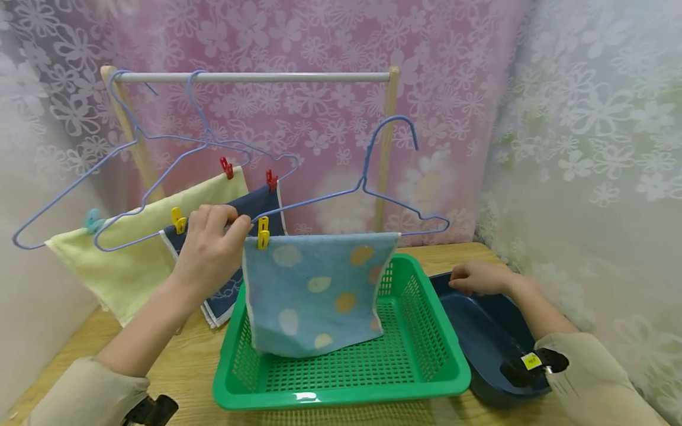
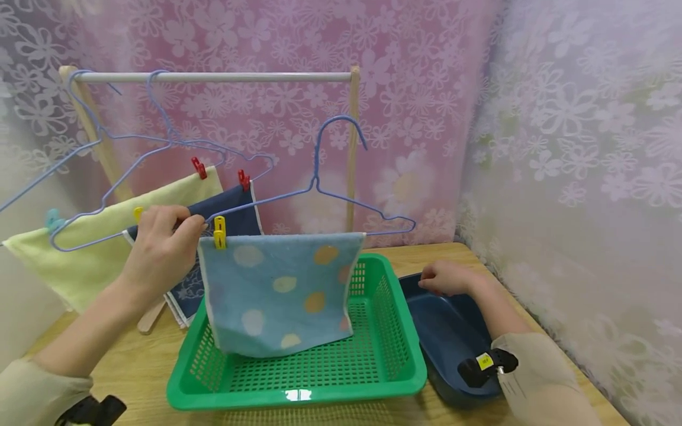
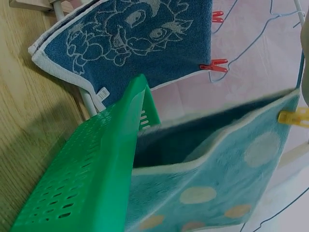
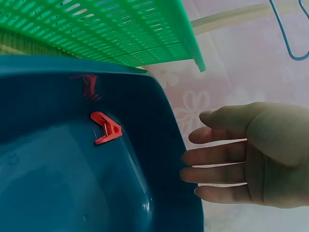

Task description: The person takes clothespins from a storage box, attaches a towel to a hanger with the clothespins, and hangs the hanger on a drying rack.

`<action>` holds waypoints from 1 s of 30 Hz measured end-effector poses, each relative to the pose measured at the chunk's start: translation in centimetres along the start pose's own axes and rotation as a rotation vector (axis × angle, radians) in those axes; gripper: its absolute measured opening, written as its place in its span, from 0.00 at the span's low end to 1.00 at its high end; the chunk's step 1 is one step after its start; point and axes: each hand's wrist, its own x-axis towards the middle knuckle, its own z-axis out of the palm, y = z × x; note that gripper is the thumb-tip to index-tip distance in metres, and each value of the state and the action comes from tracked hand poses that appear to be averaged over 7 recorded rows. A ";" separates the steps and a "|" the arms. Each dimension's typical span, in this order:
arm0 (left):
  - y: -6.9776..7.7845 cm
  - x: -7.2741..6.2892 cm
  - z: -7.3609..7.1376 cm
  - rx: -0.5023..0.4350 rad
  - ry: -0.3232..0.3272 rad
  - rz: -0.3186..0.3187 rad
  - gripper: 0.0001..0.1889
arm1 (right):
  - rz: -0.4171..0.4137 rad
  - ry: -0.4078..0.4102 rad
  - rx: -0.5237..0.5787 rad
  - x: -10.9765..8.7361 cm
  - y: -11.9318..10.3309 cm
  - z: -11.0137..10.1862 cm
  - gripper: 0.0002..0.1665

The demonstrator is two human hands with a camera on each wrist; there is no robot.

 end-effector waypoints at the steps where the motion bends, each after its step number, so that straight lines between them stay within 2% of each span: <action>1: 0.1 0.1 0.0 0.016 0.002 -0.003 0.05 | -0.003 0.000 -0.002 0.1 0.0 0.0 0.10; 9: 0.1 0.1 0.1 0.102 -0.003 -0.012 0.05 | -0.007 0.022 0.019 0.0 0.1 -0.1 0.10; 14: 0.0 -0.1 0.3 0.091 -0.013 -0.021 0.04 | 0.012 0.032 0.028 -0.3 0.6 0.0 0.10; 21: 0.0 -0.1 0.4 0.043 -0.025 -0.078 0.08 | 0.026 0.039 0.041 -0.3 0.8 0.0 0.11; 24: 0.0 -0.1 0.6 0.029 -0.013 -0.103 0.07 | 0.027 0.043 0.036 -0.2 1.0 0.1 0.10; 30: 0.0 0.2 0.6 0.055 0.000 -0.130 0.07 | 0.023 0.041 0.041 -0.2 1.3 0.0 0.11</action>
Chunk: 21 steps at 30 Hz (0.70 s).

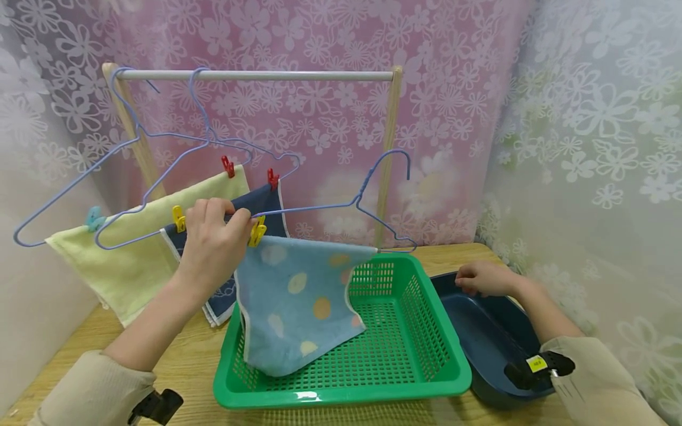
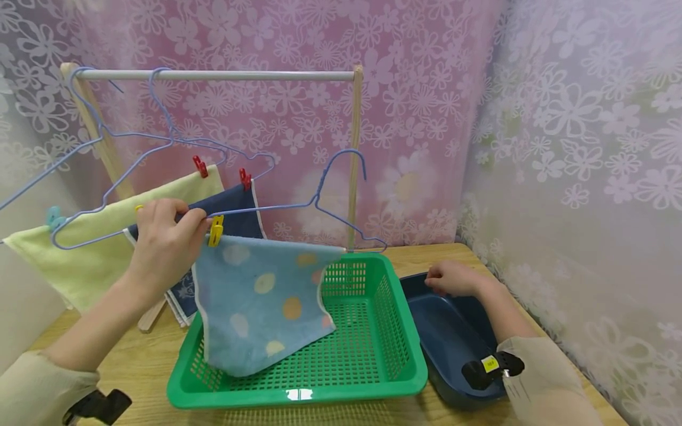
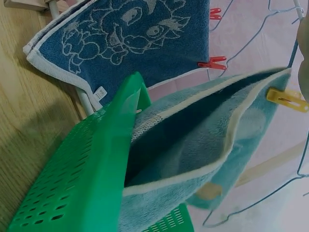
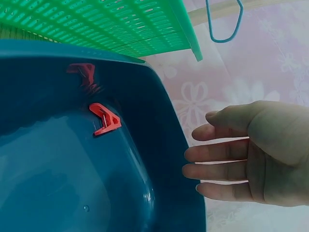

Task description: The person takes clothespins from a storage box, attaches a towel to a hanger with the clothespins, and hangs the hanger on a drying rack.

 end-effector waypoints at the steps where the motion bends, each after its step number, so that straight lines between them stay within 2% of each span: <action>1: 0.0 0.0 0.0 0.007 -0.002 0.002 0.07 | 0.001 0.000 0.003 0.0 0.0 0.0 0.11; 10: -0.2 -0.2 0.2 0.100 -0.003 0.055 0.02 | 0.013 0.006 0.021 -0.2 0.1 0.1 0.12; 15: -0.2 -0.3 0.2 0.160 -0.035 0.047 0.03 | 0.013 0.012 0.025 -0.3 0.3 0.1 0.14; 21: -0.2 -0.4 0.1 0.293 -0.058 0.044 0.05 | 0.008 0.023 0.007 -0.1 0.7 0.2 0.13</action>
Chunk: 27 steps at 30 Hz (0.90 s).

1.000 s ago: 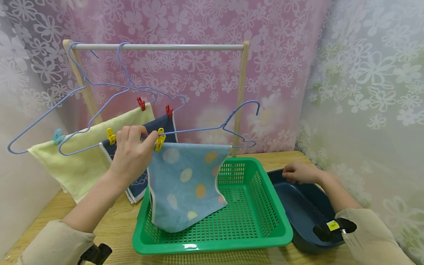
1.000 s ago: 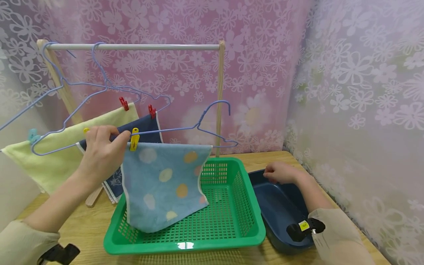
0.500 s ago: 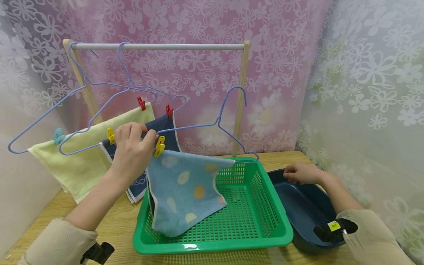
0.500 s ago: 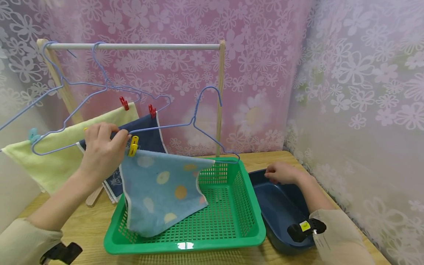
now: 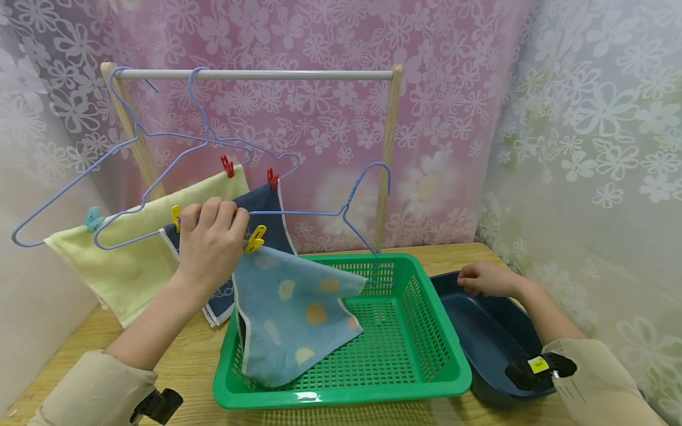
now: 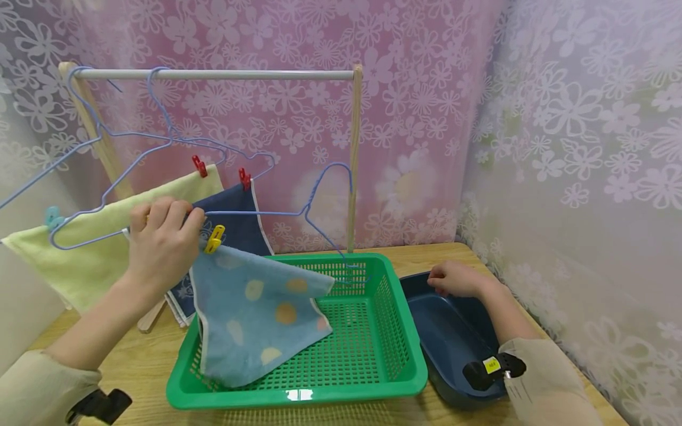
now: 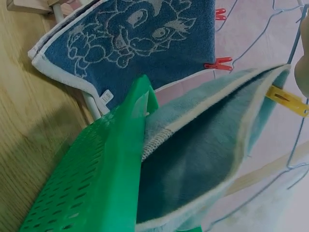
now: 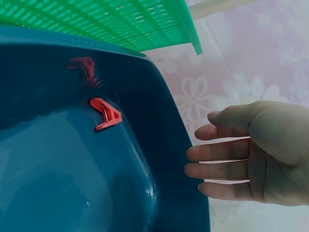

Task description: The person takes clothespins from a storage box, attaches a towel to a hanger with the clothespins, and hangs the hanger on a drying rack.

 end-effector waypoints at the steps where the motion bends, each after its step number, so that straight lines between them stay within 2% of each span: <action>1: 0.0 0.0 0.0 0.015 -0.003 0.004 0.05 | -0.002 0.003 -0.003 0.0 0.0 0.0 0.13; 5: -0.1 -0.2 -0.1 0.038 -0.011 0.004 0.06 | -0.023 0.007 -0.011 0.0 0.1 0.1 0.13; 9: -0.2 -0.2 -0.2 0.015 -0.010 -0.028 0.06 | -0.036 0.011 -0.017 0.0 0.0 0.1 0.14; 15: -0.3 -0.1 -0.2 -0.005 0.021 -0.083 0.10 | -0.040 0.009 -0.043 0.2 0.0 0.1 0.12; 23: -0.3 0.0 -0.2 0.000 0.035 -0.131 0.08 | -0.059 -0.007 -0.053 0.7 -0.5 -0.1 0.09; 27: -0.3 0.1 -0.2 0.007 0.061 -0.158 0.09 | -0.055 -0.027 -0.082 1.1 -0.7 0.1 0.09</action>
